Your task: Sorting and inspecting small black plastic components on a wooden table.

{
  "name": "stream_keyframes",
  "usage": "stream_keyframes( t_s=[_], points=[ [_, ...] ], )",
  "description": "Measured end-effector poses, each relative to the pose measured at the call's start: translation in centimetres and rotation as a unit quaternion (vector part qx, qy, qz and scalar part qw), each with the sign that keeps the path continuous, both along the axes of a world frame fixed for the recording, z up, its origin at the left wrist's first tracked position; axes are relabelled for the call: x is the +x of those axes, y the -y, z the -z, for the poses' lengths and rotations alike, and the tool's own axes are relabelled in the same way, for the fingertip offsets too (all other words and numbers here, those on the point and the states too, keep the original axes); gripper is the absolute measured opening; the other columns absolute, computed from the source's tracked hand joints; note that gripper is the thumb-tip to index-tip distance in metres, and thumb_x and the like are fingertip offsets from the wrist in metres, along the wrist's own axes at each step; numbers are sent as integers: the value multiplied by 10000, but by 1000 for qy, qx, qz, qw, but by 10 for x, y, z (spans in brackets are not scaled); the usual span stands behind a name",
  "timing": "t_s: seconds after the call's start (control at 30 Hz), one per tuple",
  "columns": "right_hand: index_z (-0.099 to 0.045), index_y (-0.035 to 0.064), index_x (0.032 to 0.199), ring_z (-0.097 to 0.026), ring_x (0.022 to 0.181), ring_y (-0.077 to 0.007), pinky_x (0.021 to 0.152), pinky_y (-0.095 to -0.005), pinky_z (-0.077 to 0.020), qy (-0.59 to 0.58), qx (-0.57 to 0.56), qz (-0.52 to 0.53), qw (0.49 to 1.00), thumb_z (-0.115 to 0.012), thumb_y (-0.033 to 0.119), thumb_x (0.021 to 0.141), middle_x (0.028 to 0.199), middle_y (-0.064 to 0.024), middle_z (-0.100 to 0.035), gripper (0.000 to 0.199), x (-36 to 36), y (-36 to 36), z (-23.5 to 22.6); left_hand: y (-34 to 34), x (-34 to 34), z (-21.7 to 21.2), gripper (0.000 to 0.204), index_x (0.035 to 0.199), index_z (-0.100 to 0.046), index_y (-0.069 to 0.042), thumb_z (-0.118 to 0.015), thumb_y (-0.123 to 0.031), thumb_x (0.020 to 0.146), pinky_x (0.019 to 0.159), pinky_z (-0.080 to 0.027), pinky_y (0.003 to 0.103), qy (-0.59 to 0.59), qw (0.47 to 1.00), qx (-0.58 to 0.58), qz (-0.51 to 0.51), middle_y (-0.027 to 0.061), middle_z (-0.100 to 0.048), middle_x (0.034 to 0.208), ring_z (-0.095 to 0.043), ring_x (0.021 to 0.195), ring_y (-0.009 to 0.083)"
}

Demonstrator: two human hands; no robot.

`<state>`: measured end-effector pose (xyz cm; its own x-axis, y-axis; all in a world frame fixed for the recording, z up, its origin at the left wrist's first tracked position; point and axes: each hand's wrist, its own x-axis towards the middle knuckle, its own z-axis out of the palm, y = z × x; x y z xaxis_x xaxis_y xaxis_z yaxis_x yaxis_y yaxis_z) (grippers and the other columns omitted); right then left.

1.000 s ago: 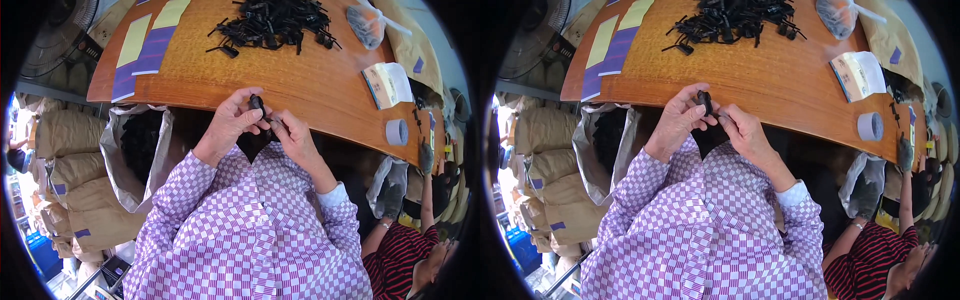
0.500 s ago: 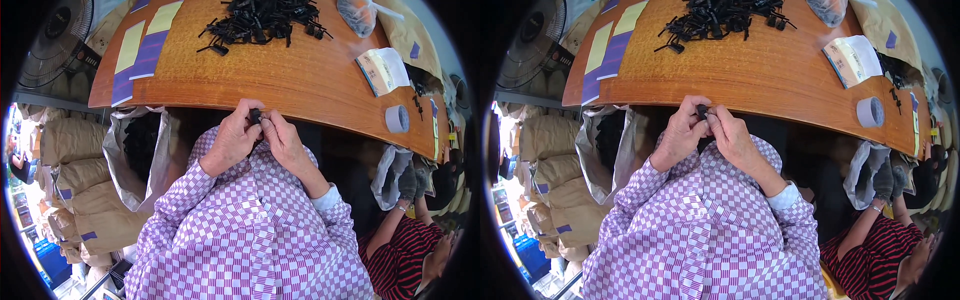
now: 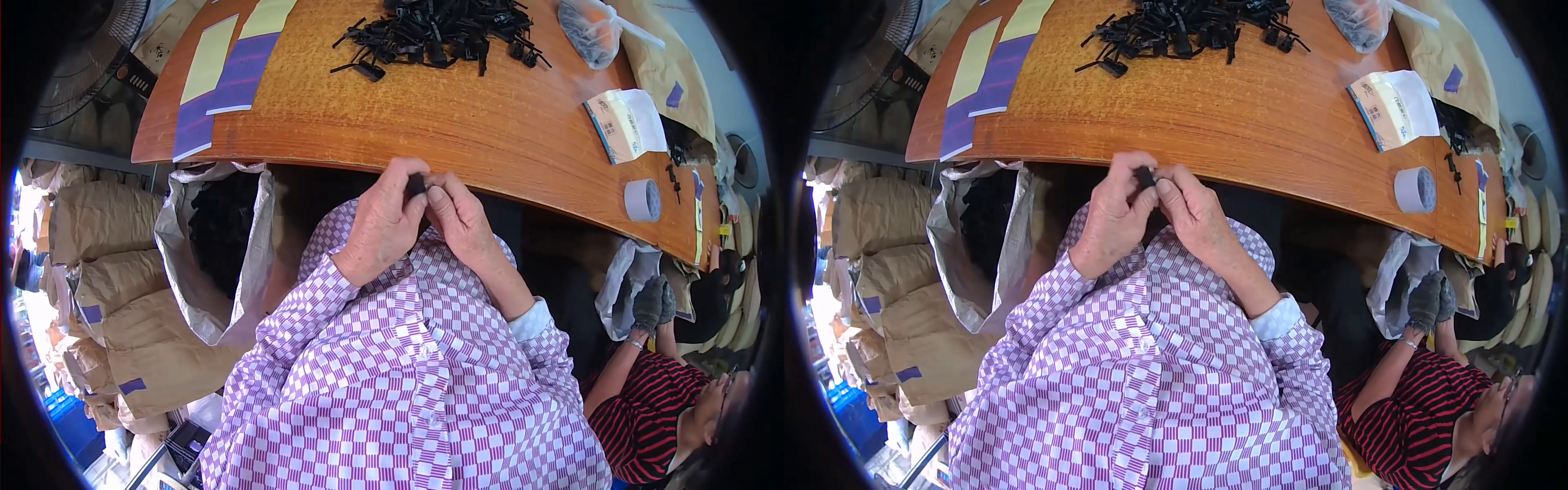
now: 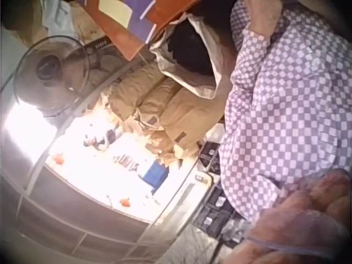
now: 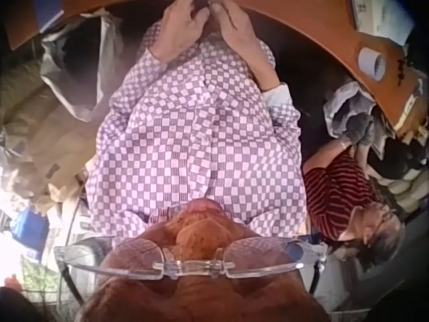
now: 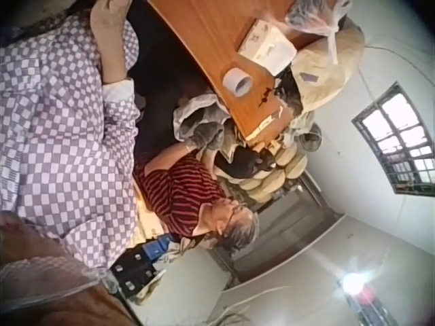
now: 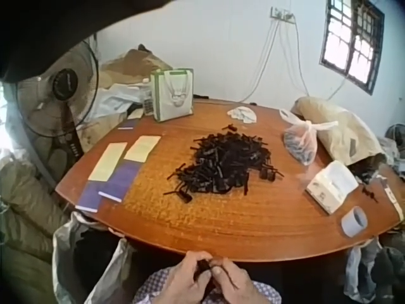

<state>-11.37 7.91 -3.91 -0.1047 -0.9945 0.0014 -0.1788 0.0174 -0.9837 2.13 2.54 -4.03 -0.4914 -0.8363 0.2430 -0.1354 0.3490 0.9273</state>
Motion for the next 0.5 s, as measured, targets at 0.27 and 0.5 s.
stream_keyframes(
  t_s=[0.27, 0.5],
  points=[
    [-518, 30, 1059, -418, 485, -25, 406, -160, -294, 188, 31, 17, 982, -484, 188, 969, 724, 5, -537, 185, -9, -3, -1, 12, 13, -15, 395, 1340, -370, -58, -432, -88, 951, 661, -454, 226, -307, 848, 421, 94, 107, -572, 1012, -577, 788, 129],
    [-556, 58, 1039, -405, 463, -21, 394, -155, -264, 343, 58, -32, 937, -593, 231, 912, 738, -6, -578, 218, -30, -1, -2, 7, 8, -16, 421, 1343, -389, -54, -487, -161, 948, 542, -416, 202, -242, 825, 466, 211, 66, -561, 890, -553, 649, 116]
  ],
)
